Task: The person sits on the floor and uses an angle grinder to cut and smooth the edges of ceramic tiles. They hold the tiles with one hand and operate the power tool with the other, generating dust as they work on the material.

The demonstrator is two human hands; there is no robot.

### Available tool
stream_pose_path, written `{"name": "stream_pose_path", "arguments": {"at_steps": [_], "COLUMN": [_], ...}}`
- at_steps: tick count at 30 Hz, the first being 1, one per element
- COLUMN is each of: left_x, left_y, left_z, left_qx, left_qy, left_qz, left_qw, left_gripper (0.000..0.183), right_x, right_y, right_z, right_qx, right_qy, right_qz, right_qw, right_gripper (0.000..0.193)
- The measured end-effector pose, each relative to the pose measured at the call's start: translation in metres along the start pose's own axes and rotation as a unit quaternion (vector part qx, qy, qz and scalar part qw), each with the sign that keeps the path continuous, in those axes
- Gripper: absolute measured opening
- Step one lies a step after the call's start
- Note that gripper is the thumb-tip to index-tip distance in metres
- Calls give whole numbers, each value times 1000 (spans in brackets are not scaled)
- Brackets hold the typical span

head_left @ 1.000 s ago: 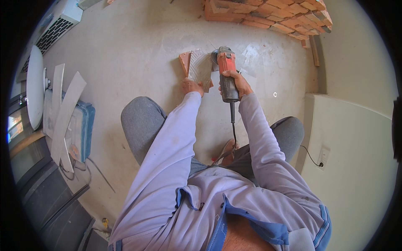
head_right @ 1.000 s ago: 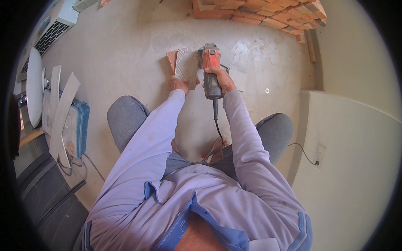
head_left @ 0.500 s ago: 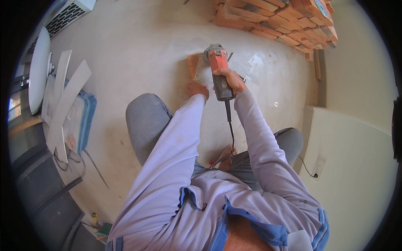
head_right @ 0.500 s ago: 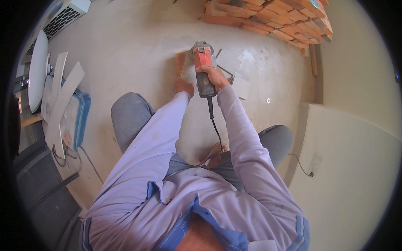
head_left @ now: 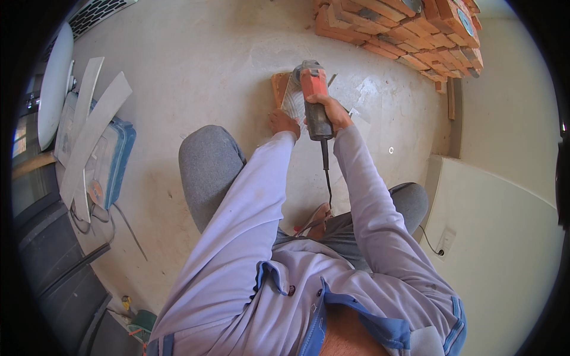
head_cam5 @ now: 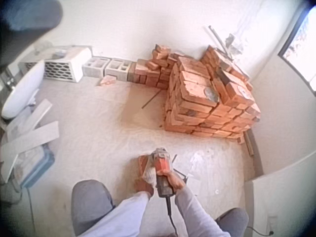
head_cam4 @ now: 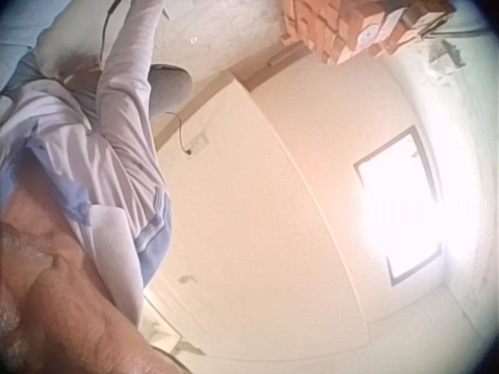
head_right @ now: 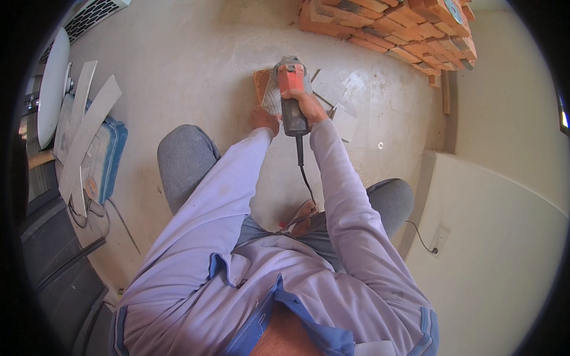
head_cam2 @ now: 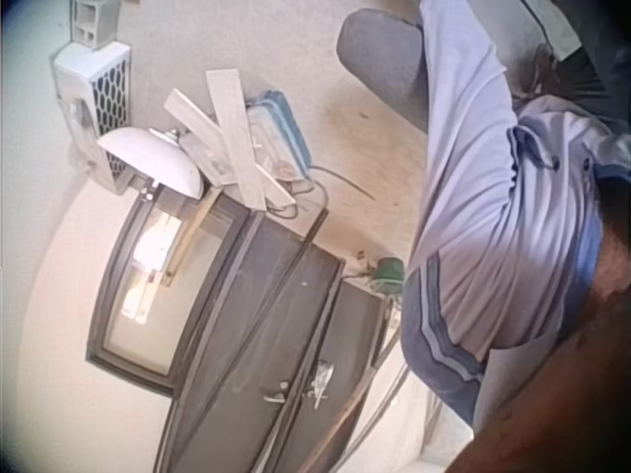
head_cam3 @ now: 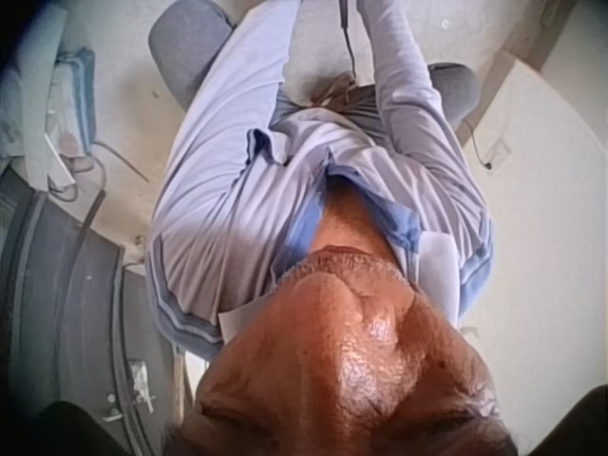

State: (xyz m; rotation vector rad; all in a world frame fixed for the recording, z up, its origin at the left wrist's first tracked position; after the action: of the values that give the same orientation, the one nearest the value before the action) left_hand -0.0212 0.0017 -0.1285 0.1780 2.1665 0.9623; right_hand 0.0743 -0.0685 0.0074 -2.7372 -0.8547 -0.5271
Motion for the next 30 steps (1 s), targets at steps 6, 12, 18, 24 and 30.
{"name": "stream_pose_path", "arguments": {"at_steps": [6,12,18,24,30], "left_x": [1,6,7,10,18], "left_y": [1,-4,-6,-8,-9], "left_z": [1,6,7,9,12], "left_qx": [-6,-14,-24,-39,-43], "left_qy": [-20,-12,-8,-20,-34], "left_qz": [-29,-10,-4,-2,5], "left_qw": [999,1000,1000,999,999], "left_gripper": [71,70,72,71,70], "right_x": [-4,-12,-18,-26,-31], "right_y": [12,23,35,52,62], "right_z": [2,4,-5,-5,-3], "right_qx": [-15,-1,8,-8,-18], "right_qy": [0,5,14,4,-4], "right_qz": [-19,-2,31,50,53], "right_qw": [1000,1000,999,999,998], "right_gripper": [42,41,42,43,41]}}
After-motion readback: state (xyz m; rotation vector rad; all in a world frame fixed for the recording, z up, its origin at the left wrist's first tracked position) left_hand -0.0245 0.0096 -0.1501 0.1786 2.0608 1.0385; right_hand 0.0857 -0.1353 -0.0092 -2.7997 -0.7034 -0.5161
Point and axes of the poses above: each hand's wrist, its own z-axis towards the middle knuckle, its own y-axis out of the back of the hand, x = y × z, the point moved 5 cm from there along z, towards the middle knuckle, and after that the axes turned 14 degrees about -y, right-handed, at the moved point
